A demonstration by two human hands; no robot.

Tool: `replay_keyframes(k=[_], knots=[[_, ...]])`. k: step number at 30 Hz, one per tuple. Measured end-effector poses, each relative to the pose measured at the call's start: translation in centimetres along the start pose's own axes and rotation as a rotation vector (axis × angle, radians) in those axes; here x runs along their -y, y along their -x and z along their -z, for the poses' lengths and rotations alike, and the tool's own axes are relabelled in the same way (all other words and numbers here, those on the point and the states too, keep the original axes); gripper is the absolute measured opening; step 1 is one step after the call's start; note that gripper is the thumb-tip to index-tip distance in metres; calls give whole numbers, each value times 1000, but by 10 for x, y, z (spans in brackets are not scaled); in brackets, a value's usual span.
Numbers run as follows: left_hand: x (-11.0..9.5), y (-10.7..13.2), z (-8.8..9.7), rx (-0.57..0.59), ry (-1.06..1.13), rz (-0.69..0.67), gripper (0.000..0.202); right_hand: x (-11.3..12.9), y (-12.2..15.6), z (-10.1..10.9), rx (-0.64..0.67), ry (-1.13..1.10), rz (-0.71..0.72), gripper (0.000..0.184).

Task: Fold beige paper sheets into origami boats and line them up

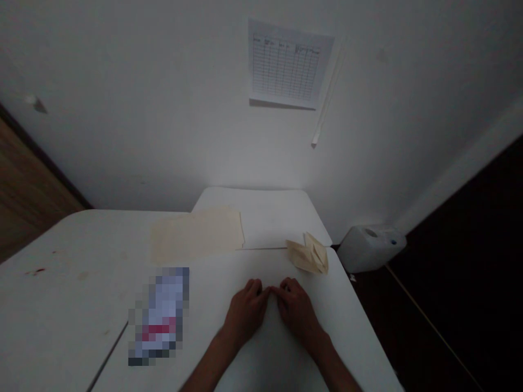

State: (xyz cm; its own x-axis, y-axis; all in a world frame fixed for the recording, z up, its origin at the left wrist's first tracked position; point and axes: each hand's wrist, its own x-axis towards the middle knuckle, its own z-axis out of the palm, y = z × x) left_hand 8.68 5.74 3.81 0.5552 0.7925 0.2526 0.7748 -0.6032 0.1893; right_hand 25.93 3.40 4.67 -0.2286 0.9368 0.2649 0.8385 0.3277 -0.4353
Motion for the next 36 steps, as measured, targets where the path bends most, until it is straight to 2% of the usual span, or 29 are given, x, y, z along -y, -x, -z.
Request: replay_keyframes(k=[6,12,20,23,27,30,36], knots=[[0,1,0,0,-9,2,29,6,4,4,4,128,-51,32],[0,1,-2,-11,-19,7,27,-1,12,4,-33,207,-107,28],[1,2,-2,-27,-26,-6,26,-6,17,4,-67,235,-71,27],[1,2,-2,-31,-23,-10,26,-4,15,4,-55,215,-36,31],[1,2,-3,-37,-19,-8,25,1,9,6,39,215,54,48],[1,2,-4,-41,-18,-6,23,3,7,8,69,241,65,54],[2,3,-5,-62,-27,-7,26,-2,17,8,5,277,-37,41]])
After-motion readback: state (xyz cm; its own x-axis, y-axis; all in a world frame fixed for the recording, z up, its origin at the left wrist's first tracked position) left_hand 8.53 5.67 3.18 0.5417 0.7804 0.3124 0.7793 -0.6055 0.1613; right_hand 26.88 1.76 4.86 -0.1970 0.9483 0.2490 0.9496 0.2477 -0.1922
